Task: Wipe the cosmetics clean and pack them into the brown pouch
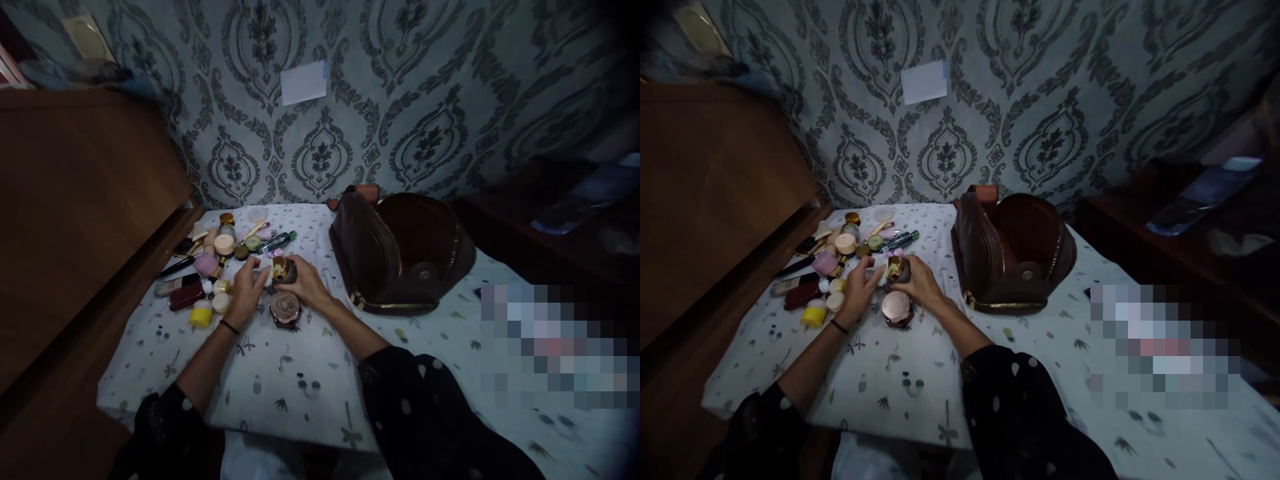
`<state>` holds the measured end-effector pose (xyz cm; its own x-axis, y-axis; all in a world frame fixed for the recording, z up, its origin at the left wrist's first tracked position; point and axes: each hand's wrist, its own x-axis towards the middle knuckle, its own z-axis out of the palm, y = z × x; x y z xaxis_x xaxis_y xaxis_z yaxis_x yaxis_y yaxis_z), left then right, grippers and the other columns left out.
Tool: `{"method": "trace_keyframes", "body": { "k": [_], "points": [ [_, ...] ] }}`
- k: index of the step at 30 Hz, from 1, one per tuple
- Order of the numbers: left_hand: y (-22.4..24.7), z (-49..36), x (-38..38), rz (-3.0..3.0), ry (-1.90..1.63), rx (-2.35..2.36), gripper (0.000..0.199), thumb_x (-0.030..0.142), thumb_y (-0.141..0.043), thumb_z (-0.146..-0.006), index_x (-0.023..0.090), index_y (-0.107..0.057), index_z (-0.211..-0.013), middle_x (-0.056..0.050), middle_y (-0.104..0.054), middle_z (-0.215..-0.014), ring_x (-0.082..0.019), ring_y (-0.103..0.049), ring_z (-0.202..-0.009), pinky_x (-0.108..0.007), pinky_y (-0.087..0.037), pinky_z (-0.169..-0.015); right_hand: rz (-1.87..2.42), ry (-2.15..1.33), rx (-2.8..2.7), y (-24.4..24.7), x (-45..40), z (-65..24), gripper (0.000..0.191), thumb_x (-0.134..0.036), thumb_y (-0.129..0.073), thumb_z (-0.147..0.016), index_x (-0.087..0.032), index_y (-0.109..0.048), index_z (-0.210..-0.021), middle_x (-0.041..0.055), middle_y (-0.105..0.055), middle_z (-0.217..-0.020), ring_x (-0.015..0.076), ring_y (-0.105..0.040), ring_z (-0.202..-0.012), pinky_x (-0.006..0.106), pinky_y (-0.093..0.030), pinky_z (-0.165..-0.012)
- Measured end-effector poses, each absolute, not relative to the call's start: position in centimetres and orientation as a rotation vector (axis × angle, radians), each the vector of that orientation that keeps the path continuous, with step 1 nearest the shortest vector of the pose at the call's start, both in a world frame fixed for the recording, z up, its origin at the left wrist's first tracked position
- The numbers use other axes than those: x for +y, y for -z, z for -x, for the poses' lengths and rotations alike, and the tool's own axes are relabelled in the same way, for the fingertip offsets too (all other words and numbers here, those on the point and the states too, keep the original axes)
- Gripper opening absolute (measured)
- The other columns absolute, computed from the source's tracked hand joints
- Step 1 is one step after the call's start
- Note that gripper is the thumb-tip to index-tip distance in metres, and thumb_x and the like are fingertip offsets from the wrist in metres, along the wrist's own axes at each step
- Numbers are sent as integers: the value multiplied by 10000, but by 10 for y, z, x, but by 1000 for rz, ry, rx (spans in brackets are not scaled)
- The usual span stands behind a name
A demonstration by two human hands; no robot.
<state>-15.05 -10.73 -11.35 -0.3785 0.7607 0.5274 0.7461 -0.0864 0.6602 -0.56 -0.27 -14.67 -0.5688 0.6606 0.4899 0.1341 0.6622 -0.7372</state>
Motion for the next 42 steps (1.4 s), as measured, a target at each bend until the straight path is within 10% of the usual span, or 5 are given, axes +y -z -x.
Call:
{"method": "trace_keyframes", "body": {
  "k": [42],
  "points": [
    [131,150,-91,-1548,-1565,1771,186,292,-489,-879,181,-617,-956,-44,-679,-944,-197,-601,-899,-318,-482,-839,366,-1810,-1414,133,-11,6,678,-463,-759,-678,-278,-479,-1268,64,-617,-1306,262,-612,-1144,404,-510,-955]
  ]
}}
